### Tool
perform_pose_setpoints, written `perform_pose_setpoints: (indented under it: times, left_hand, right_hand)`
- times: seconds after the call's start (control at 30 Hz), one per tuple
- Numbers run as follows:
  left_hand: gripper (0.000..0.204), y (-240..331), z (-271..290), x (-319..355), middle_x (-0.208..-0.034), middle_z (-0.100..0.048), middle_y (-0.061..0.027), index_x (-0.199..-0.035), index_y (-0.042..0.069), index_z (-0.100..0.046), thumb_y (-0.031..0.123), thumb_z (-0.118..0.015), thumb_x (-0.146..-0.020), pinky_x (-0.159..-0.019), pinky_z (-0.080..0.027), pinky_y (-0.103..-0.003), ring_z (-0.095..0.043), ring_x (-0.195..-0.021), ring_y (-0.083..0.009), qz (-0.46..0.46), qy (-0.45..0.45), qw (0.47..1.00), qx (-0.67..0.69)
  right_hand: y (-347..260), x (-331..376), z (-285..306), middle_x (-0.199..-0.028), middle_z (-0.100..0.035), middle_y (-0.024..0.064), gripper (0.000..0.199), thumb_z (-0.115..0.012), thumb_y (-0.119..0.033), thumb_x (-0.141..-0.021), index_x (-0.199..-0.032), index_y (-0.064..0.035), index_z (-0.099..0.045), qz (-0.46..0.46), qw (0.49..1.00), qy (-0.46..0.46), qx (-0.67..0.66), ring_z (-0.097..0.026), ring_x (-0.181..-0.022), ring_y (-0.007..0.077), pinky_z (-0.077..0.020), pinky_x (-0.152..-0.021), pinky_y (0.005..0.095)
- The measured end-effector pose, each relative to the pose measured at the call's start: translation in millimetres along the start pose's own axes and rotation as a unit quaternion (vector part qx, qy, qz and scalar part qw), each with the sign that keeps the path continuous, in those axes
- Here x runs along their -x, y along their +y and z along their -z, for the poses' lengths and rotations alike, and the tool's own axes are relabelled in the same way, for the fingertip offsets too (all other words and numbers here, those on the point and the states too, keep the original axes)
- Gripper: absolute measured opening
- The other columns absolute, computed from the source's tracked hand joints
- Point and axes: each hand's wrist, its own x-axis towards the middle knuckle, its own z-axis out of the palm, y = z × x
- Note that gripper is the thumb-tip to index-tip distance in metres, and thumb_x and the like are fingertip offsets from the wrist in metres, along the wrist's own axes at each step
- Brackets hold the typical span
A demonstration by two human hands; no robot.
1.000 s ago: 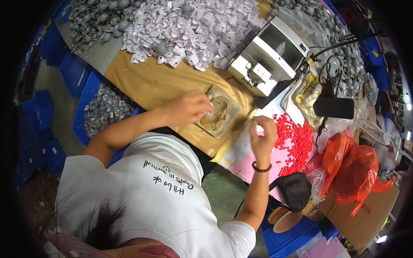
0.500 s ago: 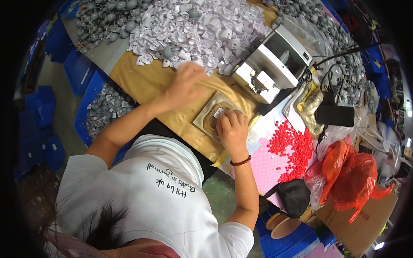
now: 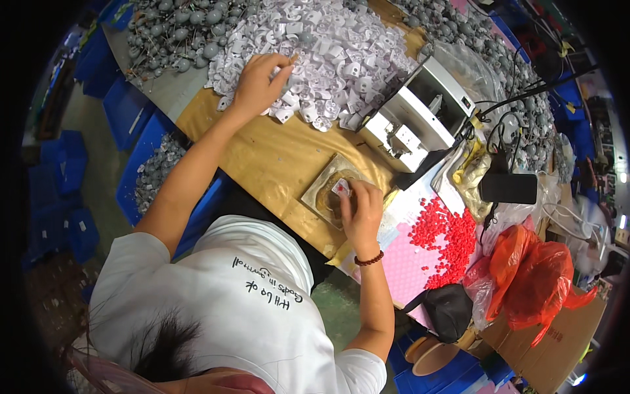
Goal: Assembling small components by joining grey spheres with white parts using an electric screwdriver at a factory workbench.
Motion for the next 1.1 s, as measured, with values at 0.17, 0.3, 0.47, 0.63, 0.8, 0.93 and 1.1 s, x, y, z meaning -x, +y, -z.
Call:
perform_pose_setpoints:
  times: [0.17, 0.3, 0.47, 0.63, 0.8, 0.93, 1.1]
  left_hand:
    - [0.013, 68.0, 35.5, -3.6, -0.094, -0.065, -0.0019, -0.098, 0.005, -0.062, 0.017, -0.059, -0.097, -0.071, -0.049, -0.03, -0.06, -0.08, -0.0119, 0.04, -0.104, 0.958, 0.265]
    - [0.017, 110.7, 40.6, 26.8, -0.089, -0.062, -0.001, -0.103, 0.003, -0.059, 0.019, -0.055, -0.101, -0.069, -0.049, -0.025, -0.058, -0.075, -0.0062, 0.122, -0.319, 0.794, 0.502]
    - [0.017, 122.1, 3.6, 74.4, -0.088, -0.061, -0.0004, -0.109, 0.004, -0.057, 0.019, -0.054, -0.102, -0.068, -0.05, -0.023, -0.058, -0.072, -0.0058, 0.31, -0.494, 0.55, 0.599]
    - [0.021, 114.3, -12.1, 104.4, -0.088, -0.061, -0.0008, -0.109, 0.004, -0.056, 0.021, -0.06, -0.098, -0.068, -0.052, -0.025, -0.061, -0.077, -0.0077, 0.423, -0.445, 0.555, 0.561]
    - [0.027, 97.4, -8.6, 124.0, -0.101, -0.061, -0.0102, -0.103, 0.004, -0.062, 0.018, -0.074, -0.083, -0.082, -0.049, -0.037, -0.061, -0.095, -0.0286, 0.063, -0.397, 0.867, 0.295]
    - [0.028, 99.2, -13.1, 135.8, -0.102, -0.059, -0.0102, -0.101, 0.005, -0.062, 0.018, -0.076, -0.081, -0.082, -0.05, -0.04, -0.059, -0.097, -0.0303, -0.022, -0.386, 0.892, 0.234]
    - [0.026, 100.0, -17.9, 140.9, -0.101, -0.058, -0.0089, -0.097, 0.006, -0.062, 0.018, -0.076, -0.079, -0.081, -0.05, -0.04, -0.058, -0.096, -0.0297, -0.101, -0.364, 0.907, 0.188]
  right_hand:
    - [-13.8, -20.0, 28.1, -0.108, -0.062, 0.0184, 0.032, -0.07, 0.003, -0.081, -0.112, 0.0016, -0.062, -0.012, 0.997, 0.069, -0.03, -0.06, -0.098, 0.0338, -0.0486, -0.086, 0.0398]
    - [-40.1, -41.0, 48.4, -0.115, -0.062, 0.0199, 0.041, -0.072, 0.002, -0.079, -0.118, 0.003, -0.059, 0.048, 0.993, 0.072, -0.075, -0.06, -0.104, 0.0344, -0.048, -0.091, 0.0405]
    - [-42.4, -17.3, 33.2, -0.101, -0.064, 0.0115, 0.031, -0.066, 0.003, -0.089, -0.118, 0.0028, -0.057, -0.141, 0.93, -0.018, -0.338, -0.065, -0.087, 0.017, -0.0523, -0.073, 0.0282]
    - [-20.0, 3.1, 29.8, -0.089, -0.066, 0.0084, 0.02, -0.065, 0.005, -0.089, -0.108, -0.0005, -0.065, -0.235, 0.938, -0.069, -0.246, -0.066, -0.073, 0.0167, -0.0529, -0.065, 0.0286]
    - [-15.3, -1.9, 14.5, -0.09, -0.066, 0.0108, 0.024, -0.069, 0.005, -0.079, -0.1, -0.0066, -0.071, -0.056, 0.995, -0.079, 0.007, -0.067, -0.074, 0.0267, -0.0543, -0.064, 0.0339]
    - [-11.2, -4.5, 7.8, -0.094, -0.063, 0.0084, 0.034, -0.069, 0.0, -0.071, -0.104, -0.0075, -0.07, 0.018, 0.987, -0.103, 0.124, -0.064, -0.081, 0.0258, -0.0538, -0.064, 0.0359]
    - [-14.6, -10.7, 8.9, -0.099, -0.059, 0.0096, 0.038, -0.067, -0.006, -0.072, -0.11, -0.004, -0.066, 0.064, 0.967, -0.164, 0.184, -0.059, -0.085, 0.0264, -0.0522, -0.067, 0.0361]
